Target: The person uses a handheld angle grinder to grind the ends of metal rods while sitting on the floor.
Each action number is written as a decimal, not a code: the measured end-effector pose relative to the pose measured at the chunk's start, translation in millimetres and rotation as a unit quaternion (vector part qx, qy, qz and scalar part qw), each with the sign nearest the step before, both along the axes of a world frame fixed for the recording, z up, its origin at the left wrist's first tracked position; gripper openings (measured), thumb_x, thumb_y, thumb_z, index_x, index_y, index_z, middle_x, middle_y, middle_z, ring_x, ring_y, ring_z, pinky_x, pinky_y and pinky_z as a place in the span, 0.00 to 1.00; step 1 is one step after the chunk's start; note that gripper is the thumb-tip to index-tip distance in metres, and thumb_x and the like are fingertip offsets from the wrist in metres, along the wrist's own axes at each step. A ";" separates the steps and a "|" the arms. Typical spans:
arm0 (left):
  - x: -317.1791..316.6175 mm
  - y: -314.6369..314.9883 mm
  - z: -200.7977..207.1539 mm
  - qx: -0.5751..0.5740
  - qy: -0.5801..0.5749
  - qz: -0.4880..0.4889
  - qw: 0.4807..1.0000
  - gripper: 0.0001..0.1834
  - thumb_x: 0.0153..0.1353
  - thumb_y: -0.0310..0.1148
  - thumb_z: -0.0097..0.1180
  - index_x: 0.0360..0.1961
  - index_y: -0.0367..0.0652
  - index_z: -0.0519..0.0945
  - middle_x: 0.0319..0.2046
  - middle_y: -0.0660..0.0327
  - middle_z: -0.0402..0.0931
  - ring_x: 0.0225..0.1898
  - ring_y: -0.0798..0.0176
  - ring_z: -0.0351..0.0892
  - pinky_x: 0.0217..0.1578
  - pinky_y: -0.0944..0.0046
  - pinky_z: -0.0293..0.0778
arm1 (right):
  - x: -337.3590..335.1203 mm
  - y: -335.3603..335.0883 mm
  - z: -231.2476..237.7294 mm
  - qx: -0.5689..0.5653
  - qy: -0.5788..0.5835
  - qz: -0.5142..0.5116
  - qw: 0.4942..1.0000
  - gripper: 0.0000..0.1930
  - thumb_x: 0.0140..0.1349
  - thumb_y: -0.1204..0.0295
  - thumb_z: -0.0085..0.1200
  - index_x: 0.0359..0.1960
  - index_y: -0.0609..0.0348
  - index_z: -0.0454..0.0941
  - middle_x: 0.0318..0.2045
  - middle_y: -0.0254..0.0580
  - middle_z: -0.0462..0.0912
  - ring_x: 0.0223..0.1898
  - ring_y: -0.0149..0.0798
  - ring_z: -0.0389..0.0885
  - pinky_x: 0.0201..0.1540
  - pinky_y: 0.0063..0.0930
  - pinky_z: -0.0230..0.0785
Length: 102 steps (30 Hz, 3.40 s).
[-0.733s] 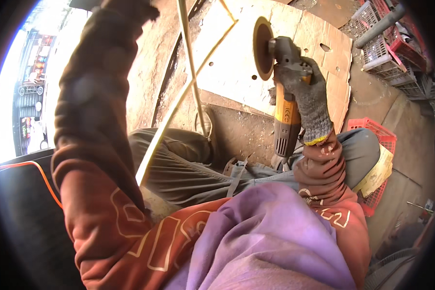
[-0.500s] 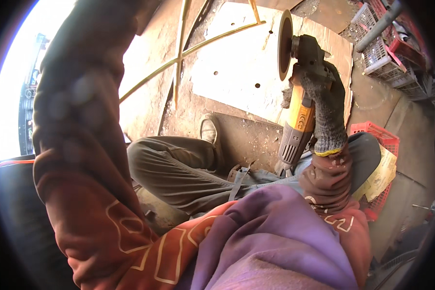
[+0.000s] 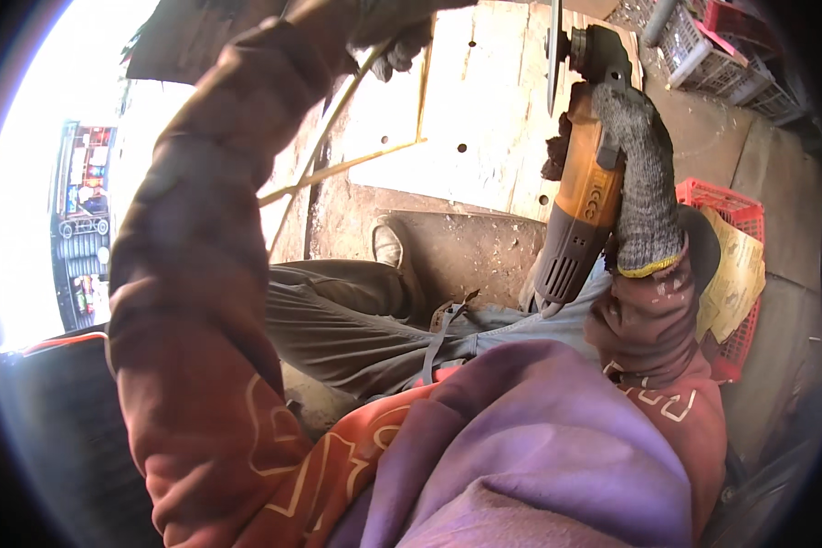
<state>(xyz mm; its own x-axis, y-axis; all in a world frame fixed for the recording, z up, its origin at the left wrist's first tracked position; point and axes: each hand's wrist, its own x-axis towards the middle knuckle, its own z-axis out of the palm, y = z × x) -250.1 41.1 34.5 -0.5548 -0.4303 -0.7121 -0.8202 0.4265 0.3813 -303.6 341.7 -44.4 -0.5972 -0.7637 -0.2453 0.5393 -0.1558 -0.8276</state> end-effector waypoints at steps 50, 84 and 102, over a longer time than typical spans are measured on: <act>244.1 -45.9 69.5 -0.135 0.166 0.174 0.961 0.15 0.59 0.47 0.58 0.33 0.47 0.81 0.19 0.65 0.73 0.20 0.65 0.74 0.23 0.60 0.74 | -10.9 19.1 14.8 -0.205 0.149 -0.070 0.965 0.25 0.68 0.54 0.39 0.43 0.72 0.70 0.22 0.54 0.74 0.18 0.45 0.72 0.22 0.39 0.69; 123.6 -67.0 67.6 0.066 0.733 0.310 0.602 0.14 0.64 0.49 0.61 0.32 0.50 0.79 0.14 0.74 0.64 0.10 0.75 0.59 0.09 0.71 0.54 | 65.8 -93.4 -37.5 0.075 0.591 0.284 0.751 0.36 0.46 0.56 0.74 0.55 0.53 0.70 0.45 0.48 0.80 0.43 0.45 0.84 0.46 0.37 0.77; 182.7 -163.7 45.7 -0.097 0.785 0.352 0.500 0.21 0.69 0.51 0.50 0.19 0.58 0.66 0.10 0.74 0.56 0.09 0.72 0.57 0.09 0.69 0.54 | 77.1 -252.8 -168.7 0.060 0.484 0.215 0.846 0.36 0.47 0.61 0.74 0.56 0.55 0.69 0.40 0.46 0.82 0.41 0.42 0.84 0.46 0.38 0.77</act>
